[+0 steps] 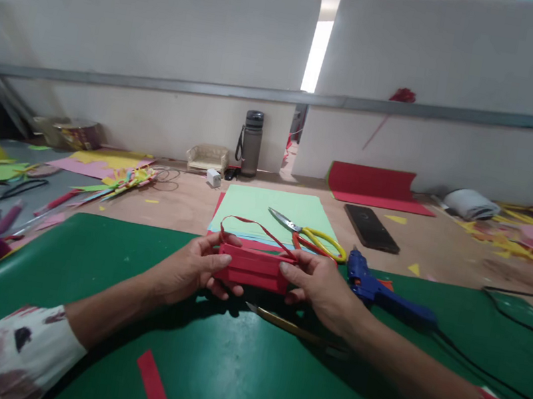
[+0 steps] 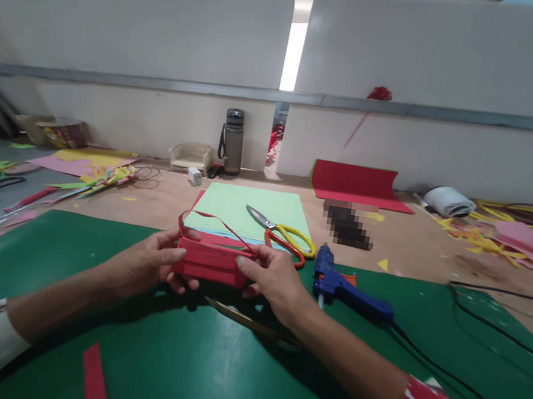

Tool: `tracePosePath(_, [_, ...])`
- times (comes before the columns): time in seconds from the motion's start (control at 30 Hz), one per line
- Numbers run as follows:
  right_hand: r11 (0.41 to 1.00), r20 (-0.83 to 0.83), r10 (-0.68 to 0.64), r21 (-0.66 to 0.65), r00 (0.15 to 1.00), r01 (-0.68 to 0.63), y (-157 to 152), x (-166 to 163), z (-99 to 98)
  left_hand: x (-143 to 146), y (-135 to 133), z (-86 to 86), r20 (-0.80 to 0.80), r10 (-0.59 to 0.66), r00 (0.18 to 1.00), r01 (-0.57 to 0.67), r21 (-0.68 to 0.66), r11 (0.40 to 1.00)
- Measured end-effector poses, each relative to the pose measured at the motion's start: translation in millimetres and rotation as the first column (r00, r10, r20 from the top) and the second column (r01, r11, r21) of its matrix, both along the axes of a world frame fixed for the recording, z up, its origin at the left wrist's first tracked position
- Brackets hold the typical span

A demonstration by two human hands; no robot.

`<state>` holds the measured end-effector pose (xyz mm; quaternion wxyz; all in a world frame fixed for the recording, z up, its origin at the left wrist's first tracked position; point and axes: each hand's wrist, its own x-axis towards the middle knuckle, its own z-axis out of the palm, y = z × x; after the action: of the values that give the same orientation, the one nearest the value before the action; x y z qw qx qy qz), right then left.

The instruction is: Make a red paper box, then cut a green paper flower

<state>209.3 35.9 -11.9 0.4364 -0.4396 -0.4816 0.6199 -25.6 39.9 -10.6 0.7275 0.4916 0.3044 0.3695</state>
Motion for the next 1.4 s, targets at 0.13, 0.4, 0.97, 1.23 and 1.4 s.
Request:
tracePosePath(0.13, [0.998,-0.122,0.016,-0.065,0.992,-0.024,-1,0,2.4,2,0,-0.4,-0.002,0.041,0.999,-0.041,-0.022,0.999])
tracePosePath(0.4, [0.994,-0.226,0.021,-0.098,0.974,-0.044,-3,1,6.5,5,-3,1.0,0.027,0.080,0.996,-0.079,-0.045,0.996])
tracePosePath(0.97, [0.996,-0.091,-0.060,-0.071,0.994,0.054,-1,-2,2.9,4,-1,0.3,-0.009,0.109,0.994,-0.109,-0.074,0.991])
tracePosePath(1.23, [0.988,0.183,-0.155,0.019,0.971,0.154,2,3,6.7,-6,11,9.6,-0.245,0.194,0.950,-0.219,-0.081,0.972])
tracePosePath(1.4, [0.992,0.287,-0.125,0.064,0.950,0.111,1,7,7.9,-12,16,10.8,-0.372,0.195,0.907,-0.252,-0.111,0.961])
